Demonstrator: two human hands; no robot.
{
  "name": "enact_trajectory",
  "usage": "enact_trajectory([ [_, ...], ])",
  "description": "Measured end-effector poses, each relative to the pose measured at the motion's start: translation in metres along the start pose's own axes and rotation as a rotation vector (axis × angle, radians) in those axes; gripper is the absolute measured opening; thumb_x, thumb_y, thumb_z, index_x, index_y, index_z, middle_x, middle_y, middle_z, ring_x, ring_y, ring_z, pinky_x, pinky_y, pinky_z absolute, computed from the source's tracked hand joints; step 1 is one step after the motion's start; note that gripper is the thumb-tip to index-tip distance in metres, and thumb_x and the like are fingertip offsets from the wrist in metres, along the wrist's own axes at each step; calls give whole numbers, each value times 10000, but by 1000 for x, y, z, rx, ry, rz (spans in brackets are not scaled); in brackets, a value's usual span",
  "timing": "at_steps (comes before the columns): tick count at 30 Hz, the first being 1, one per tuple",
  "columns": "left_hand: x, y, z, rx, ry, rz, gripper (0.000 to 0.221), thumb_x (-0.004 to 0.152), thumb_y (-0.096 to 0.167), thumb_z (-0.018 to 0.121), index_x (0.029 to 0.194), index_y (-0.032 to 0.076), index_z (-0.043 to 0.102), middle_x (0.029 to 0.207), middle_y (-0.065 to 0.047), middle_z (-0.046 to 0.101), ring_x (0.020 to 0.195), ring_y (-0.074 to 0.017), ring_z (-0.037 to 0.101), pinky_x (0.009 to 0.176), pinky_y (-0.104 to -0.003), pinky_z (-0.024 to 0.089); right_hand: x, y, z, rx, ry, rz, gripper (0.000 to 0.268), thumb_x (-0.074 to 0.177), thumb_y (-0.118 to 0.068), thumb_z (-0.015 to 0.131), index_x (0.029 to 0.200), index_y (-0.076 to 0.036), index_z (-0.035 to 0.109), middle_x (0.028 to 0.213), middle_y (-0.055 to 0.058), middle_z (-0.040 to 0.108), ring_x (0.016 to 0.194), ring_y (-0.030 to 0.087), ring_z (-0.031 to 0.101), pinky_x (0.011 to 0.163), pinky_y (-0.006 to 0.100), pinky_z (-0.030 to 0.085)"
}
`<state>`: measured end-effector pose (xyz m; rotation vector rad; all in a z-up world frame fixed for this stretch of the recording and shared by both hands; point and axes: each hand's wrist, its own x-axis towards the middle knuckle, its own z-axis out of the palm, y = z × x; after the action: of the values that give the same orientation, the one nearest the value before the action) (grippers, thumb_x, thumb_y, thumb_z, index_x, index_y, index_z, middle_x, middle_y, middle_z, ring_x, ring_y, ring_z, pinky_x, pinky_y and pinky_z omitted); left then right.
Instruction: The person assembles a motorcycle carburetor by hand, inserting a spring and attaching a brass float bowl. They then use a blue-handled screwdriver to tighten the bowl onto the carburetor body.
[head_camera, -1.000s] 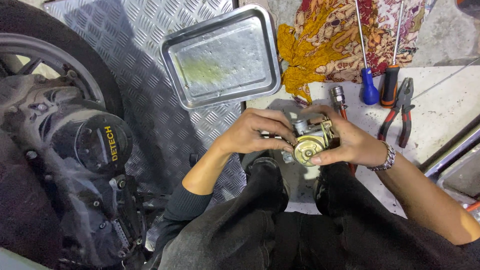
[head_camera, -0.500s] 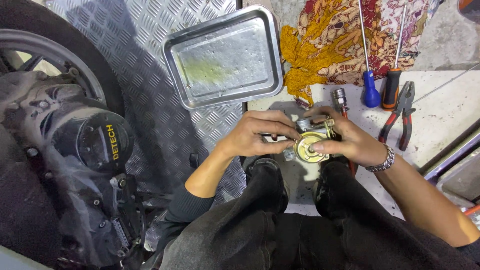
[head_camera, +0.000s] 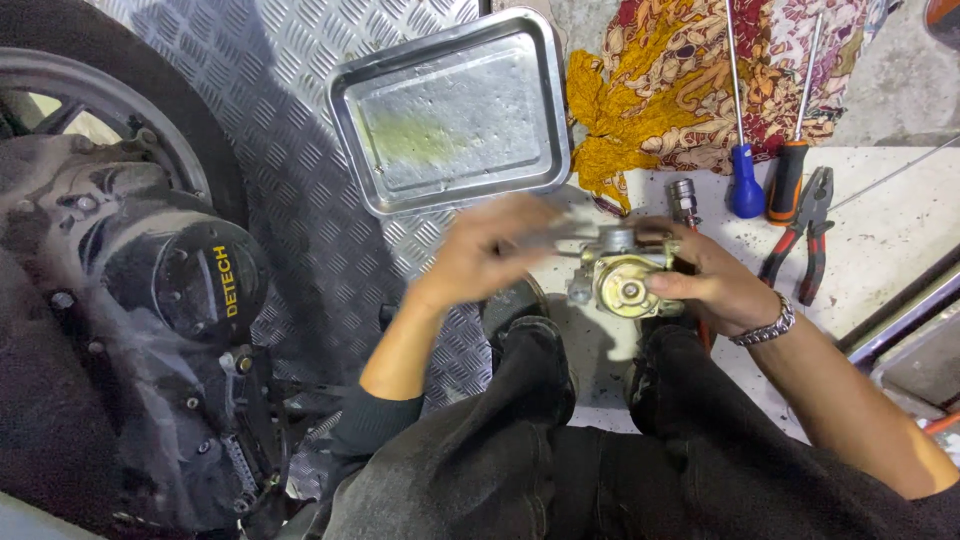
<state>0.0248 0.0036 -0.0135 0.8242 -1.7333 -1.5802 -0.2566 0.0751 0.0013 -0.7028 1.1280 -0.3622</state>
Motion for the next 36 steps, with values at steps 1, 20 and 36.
enact_trajectory([
  [1, -4, -1, -20, 0, 4, 0, 91, 932, 163, 747, 1015, 139, 772, 999, -135, 738, 929, -279, 711, 803, -360, 594, -1, -1, 2, -4, -2, 1, 908, 742, -392, 730, 1462, 71, 429, 1318, 388, 550, 1289, 550, 526, 1048, 738, 388],
  [20, -59, -89, -107, 1207, 613, -606, 97, 842, 71, 723, 898, -7, 736, 875, -146, 714, 663, -352, 656, 654, -450, 532, -4, 66, -44, 930, 24, -311, 623, 766, 40, 760, 1340, 98, 523, 1181, 185, 686, 1003, 265, 707, 928, 356, 573],
  [36, -22, -71, -71, 714, 651, -298, 167, 809, 64, 771, 960, 111, 718, 763, -142, 731, 697, -364, 733, 569, -386, 589, 6, 0, -2, 525, 345, -342, 936, 584, -161, 816, 1431, 67, 489, 1129, 167, 584, 1052, 256, 642, 906, 373, 607],
])
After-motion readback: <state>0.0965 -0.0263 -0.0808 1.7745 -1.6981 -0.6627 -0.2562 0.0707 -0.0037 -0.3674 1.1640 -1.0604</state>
